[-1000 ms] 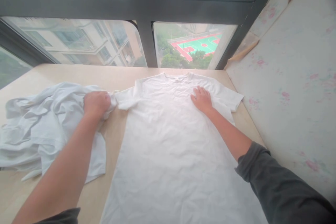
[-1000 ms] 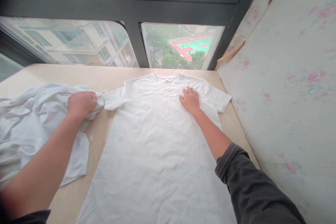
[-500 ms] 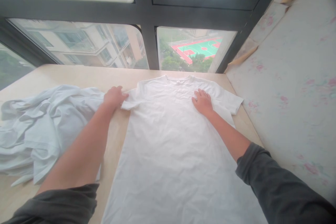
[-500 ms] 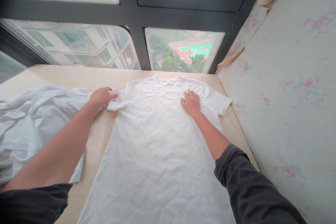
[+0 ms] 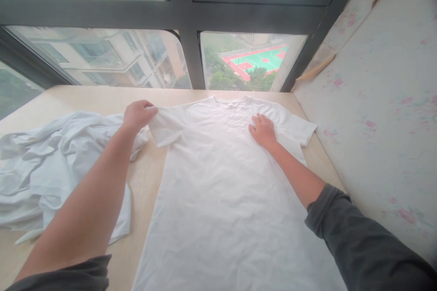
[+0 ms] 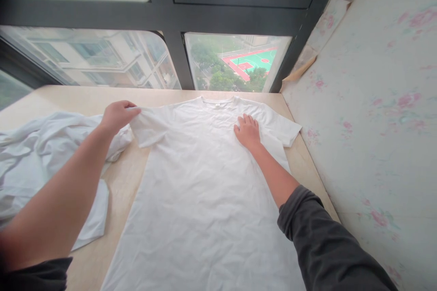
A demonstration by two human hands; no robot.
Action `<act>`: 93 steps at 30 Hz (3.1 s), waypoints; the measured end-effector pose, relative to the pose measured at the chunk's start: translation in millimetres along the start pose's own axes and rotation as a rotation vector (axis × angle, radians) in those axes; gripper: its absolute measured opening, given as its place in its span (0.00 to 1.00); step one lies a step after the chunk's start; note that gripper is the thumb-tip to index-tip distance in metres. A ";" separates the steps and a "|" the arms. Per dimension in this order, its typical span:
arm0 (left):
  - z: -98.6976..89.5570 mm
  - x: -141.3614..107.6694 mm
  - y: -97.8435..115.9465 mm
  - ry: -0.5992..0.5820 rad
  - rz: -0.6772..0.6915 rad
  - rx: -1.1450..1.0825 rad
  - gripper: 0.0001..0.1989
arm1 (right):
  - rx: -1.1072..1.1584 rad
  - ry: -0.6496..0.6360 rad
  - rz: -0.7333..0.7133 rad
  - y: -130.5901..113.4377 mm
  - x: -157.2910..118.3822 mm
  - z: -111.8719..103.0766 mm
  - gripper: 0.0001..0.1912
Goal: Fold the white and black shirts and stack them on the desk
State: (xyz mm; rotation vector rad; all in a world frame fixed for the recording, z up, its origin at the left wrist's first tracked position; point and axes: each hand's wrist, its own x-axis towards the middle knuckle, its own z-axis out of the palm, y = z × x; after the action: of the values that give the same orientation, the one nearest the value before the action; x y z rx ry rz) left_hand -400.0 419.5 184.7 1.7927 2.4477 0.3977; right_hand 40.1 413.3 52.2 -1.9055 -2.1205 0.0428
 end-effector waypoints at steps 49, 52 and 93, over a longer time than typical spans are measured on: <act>91.5 -32.4 87.9 0.083 0.317 0.014 0.26 | 0.045 -0.017 0.018 -1.8 0.0 -6.1 0.27; 94.1 -81.7 72.9 0.061 0.434 0.072 0.29 | 0.053 -0.009 0.016 -0.7 0.1 -4.7 0.26; 76.7 -203.7 -63.3 -0.035 0.337 0.155 0.33 | -0.262 -0.214 0.354 142.5 30.7 -96.6 0.21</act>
State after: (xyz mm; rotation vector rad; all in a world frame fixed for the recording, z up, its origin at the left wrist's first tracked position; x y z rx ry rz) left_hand -378.4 221.2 77.0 2.2635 2.2071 0.1988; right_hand 198.1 444.8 120.3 -2.5160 -1.9658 0.0464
